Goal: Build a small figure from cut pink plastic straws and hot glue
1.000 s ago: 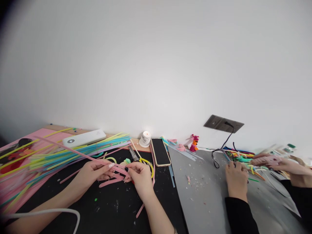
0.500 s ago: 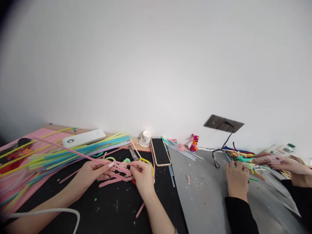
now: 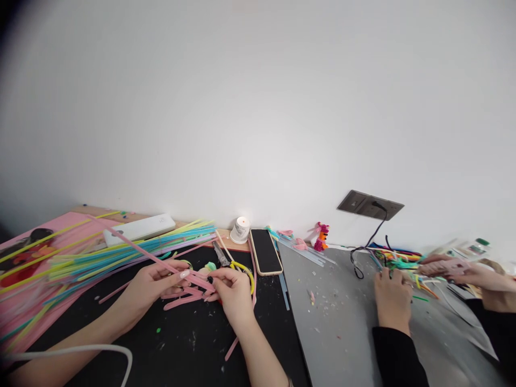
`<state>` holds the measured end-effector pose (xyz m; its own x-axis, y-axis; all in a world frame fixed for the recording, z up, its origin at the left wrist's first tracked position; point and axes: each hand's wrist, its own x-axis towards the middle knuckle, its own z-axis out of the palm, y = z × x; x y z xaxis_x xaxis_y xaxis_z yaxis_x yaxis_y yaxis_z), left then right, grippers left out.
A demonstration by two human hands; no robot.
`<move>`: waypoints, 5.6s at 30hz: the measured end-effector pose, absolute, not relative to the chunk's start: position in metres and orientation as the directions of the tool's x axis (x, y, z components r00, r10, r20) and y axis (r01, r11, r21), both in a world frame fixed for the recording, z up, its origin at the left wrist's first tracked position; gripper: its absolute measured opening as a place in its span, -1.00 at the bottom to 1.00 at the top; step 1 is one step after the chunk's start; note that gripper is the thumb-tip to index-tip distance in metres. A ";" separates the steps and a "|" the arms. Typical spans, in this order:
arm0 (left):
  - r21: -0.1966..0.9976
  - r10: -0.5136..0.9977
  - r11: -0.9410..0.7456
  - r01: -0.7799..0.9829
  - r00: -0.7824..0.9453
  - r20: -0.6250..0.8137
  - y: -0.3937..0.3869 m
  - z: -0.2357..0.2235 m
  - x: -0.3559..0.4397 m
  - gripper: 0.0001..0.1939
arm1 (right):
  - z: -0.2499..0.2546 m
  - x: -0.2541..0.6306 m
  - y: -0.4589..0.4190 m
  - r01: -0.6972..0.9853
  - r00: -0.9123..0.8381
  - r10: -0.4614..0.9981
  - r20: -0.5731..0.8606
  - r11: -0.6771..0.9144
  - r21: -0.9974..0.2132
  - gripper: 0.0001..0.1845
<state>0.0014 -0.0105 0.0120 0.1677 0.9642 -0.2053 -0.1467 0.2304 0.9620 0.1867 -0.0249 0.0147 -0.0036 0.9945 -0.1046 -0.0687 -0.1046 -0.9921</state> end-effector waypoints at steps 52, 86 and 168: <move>0.983 0.977 0.160 -0.088 0.155 -0.145 -0.010 0.013 -0.001 -0.76 | 0.014 0.189 -0.024 0.001 -0.047 0.996 -0.073 -0.073 -0.997 -0.84; 0.983 0.983 0.158 -0.096 0.110 -0.148 -0.009 0.009 0.001 -0.78 | 0.012 0.186 -0.024 -0.128 -0.062 0.990 -0.129 -0.136 -0.983 -0.80; 0.962 0.991 0.113 -0.249 0.099 -0.091 -0.013 0.012 0.003 -0.72 | 0.007 0.174 -0.031 -0.044 0.066 0.998 0.022 0.025 -0.999 -0.86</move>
